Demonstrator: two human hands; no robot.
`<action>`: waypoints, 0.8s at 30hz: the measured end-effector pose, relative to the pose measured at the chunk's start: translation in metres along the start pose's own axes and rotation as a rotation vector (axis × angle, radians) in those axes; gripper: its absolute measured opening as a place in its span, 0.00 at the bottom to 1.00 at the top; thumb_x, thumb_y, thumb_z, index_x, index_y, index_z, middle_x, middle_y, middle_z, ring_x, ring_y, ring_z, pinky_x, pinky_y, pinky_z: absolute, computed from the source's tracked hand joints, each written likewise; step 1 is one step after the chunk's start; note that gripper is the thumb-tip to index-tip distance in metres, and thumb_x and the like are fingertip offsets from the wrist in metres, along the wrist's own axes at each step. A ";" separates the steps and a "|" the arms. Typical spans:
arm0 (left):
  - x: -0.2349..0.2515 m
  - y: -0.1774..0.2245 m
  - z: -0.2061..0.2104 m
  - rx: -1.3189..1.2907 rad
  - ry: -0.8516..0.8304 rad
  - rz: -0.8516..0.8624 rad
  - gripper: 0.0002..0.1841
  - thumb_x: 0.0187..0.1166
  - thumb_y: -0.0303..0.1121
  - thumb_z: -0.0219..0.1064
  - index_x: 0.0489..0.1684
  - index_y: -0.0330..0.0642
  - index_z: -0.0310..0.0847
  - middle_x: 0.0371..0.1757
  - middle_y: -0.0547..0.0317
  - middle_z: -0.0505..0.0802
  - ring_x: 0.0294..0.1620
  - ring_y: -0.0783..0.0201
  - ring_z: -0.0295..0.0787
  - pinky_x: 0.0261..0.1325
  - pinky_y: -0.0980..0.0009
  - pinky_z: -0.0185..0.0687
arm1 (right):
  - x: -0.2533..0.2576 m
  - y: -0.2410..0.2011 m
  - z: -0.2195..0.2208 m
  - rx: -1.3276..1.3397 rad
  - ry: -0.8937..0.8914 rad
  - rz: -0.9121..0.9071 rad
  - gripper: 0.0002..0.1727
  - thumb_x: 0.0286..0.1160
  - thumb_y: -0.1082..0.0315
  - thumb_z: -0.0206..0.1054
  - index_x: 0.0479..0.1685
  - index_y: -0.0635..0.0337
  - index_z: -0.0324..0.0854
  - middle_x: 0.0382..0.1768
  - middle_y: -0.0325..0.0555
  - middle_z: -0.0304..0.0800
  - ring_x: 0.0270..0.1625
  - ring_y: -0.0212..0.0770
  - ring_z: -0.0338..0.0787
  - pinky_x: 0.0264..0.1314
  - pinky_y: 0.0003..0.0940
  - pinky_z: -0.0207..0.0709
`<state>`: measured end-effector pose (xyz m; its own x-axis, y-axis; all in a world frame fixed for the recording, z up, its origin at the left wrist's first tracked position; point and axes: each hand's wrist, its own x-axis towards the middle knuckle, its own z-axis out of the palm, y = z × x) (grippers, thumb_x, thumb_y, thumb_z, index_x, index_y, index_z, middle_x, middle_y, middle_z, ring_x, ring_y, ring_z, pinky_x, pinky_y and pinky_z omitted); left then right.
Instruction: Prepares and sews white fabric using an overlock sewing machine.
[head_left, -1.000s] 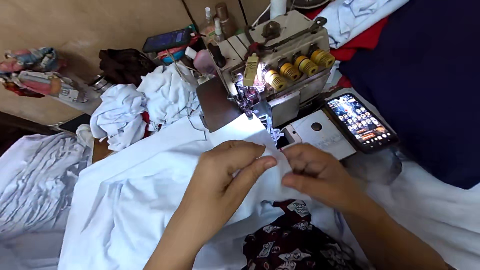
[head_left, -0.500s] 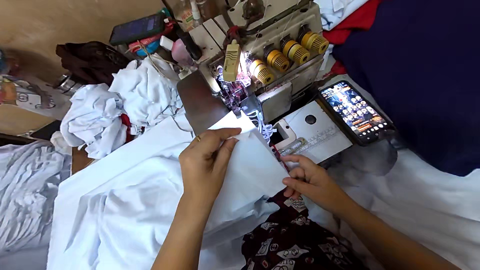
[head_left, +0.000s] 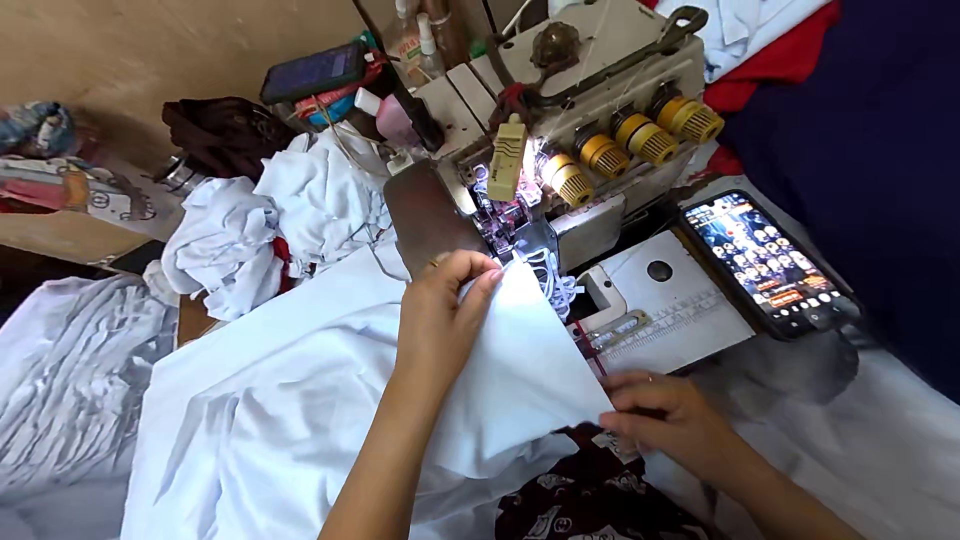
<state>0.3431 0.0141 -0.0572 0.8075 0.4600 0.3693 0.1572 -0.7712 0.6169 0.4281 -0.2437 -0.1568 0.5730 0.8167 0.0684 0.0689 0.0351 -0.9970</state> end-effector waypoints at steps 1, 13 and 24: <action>-0.003 0.002 0.000 0.037 -0.002 -0.010 0.06 0.82 0.36 0.68 0.42 0.47 0.89 0.37 0.70 0.90 0.37 0.80 0.84 0.42 0.81 0.79 | -0.004 -0.002 0.000 0.048 -0.015 0.030 0.04 0.70 0.66 0.75 0.33 0.55 0.94 0.38 0.31 0.94 0.27 0.17 0.88 0.27 0.14 0.83; 0.015 -0.005 0.002 0.210 0.041 0.049 0.09 0.81 0.36 0.67 0.45 0.41 0.88 0.40 0.58 0.91 0.43 0.65 0.87 0.48 0.66 0.82 | 0.016 -0.025 0.002 0.365 -0.214 0.025 0.01 0.70 0.63 0.77 0.33 0.44 0.91 0.27 0.21 0.91 0.23 0.14 0.85 0.24 0.12 0.81; -0.089 -0.016 0.053 0.310 0.111 0.455 0.22 0.91 0.48 0.49 0.80 0.56 0.68 0.87 0.63 0.73 0.94 0.62 0.51 0.93 0.50 0.27 | 0.048 -0.031 0.021 0.358 -0.142 0.081 0.12 0.71 0.70 0.74 0.41 0.45 0.75 0.26 0.20 0.87 0.19 0.15 0.82 0.19 0.14 0.78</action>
<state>0.2990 -0.0384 -0.1368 0.7708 0.0814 0.6319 -0.0194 -0.9883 0.1510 0.4360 -0.1938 -0.1234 0.4444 0.8958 0.0080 -0.2760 0.1454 -0.9501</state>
